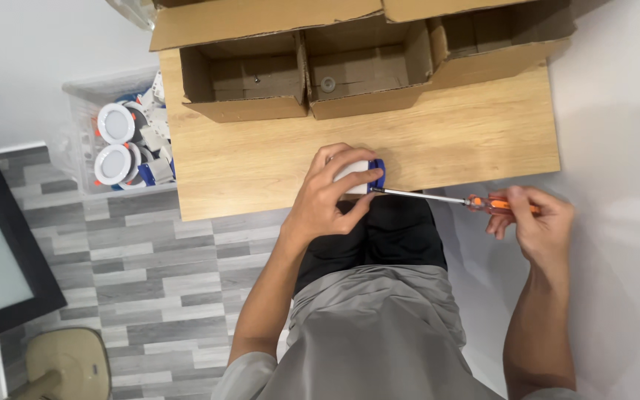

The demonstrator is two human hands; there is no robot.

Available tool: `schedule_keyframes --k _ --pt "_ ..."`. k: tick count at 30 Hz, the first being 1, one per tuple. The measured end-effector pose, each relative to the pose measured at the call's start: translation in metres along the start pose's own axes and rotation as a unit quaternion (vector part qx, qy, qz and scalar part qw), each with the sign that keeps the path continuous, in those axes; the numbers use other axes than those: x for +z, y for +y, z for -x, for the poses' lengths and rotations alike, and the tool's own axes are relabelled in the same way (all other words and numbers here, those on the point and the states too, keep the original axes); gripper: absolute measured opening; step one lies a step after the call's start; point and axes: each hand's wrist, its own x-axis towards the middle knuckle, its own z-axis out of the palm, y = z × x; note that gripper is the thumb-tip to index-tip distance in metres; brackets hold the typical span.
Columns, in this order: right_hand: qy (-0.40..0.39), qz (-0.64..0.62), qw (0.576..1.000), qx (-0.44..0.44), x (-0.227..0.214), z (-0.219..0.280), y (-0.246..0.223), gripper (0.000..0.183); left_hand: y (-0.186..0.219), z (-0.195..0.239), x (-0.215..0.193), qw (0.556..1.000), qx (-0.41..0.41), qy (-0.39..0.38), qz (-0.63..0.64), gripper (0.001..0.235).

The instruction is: The person unscrews and removes the internal blue component from a white electrical housing unit using a screwdriver, then takes a second component from a bin and begins unscrewing it.

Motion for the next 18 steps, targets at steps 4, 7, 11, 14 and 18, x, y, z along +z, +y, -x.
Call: schedule_keyframes --k 4,7,11,14,18 --pt "0.001 -0.047 0.998 -0.036 -0.009 -0.002 0.028 0.022 0.009 -0.004 0.001 1.000 -0.002 0.005 0.000 0.025" --pt "-0.020 -0.088 0.994 -0.067 -0.015 -0.007 0.045 0.010 0.008 -0.006 0.007 0.999 0.017 0.027 -0.010 0.030" --pt "-0.027 -0.146 0.985 -0.088 -0.018 -0.002 0.056 0.008 0.010 0.001 0.013 0.999 0.009 0.040 -0.024 0.033" --pt "-0.042 -0.164 0.979 -0.113 -0.018 -0.003 0.050 0.017 0.010 0.001 0.016 0.998 0.001 0.053 -0.027 0.036" --pt "-0.041 -0.141 0.981 -0.126 -0.018 0.001 0.044 0.027 0.011 0.002 0.017 0.998 0.000 0.059 -0.032 0.034"
